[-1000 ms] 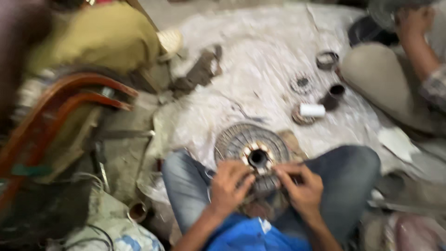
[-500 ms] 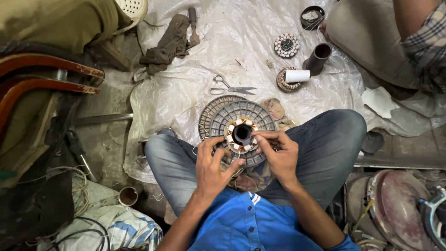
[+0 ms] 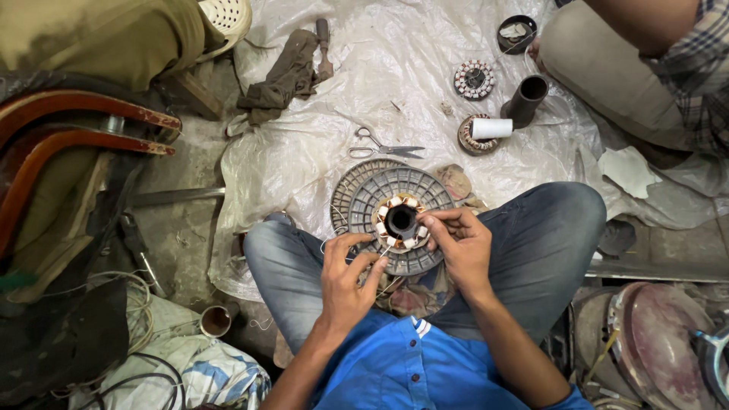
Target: The person sits on the floor and winds white thread around the copper coils of a motor stator. They repeatedly loop the thread through the slots to secure the windings, occasionally adjusting the stator's position.
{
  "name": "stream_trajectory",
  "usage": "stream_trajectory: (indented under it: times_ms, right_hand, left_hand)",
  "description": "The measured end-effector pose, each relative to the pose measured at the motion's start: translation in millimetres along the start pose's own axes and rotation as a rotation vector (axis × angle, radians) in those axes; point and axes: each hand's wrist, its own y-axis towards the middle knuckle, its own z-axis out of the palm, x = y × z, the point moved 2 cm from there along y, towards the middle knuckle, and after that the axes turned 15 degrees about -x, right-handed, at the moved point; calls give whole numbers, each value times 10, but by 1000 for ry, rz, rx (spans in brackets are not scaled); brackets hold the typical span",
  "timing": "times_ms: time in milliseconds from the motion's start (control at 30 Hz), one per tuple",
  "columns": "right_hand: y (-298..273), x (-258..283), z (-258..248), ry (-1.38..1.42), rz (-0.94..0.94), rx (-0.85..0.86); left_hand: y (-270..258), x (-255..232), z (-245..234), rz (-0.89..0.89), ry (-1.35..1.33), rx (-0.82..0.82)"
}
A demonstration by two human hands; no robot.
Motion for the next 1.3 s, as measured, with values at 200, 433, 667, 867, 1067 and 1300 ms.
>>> stream_trajectory:
  times_ms: [200,433,667,867,1067,1300]
  right_hand:
    - [2,-52,10,-102,-13,93]
    - [43,76,27,-496,-274,175]
    - [14,431,114,-584,-425,213]
    - [-26,486,42,-521,-526,279]
    - [-7,402,143,-584,-524,334]
    - [-97,605,8,-598,-447,257]
  left_hand:
    - [24,-4,21,-9,27,-38]
    - [41,-7,35,256,62,-54]
    - [109,-17,-20,339,-25,-61]
    - [38,-23,-6,206,-7,-76]
    - [93,-31,-34,221,-31,-12]
    - [58,-118,-100,177,-215,-22]
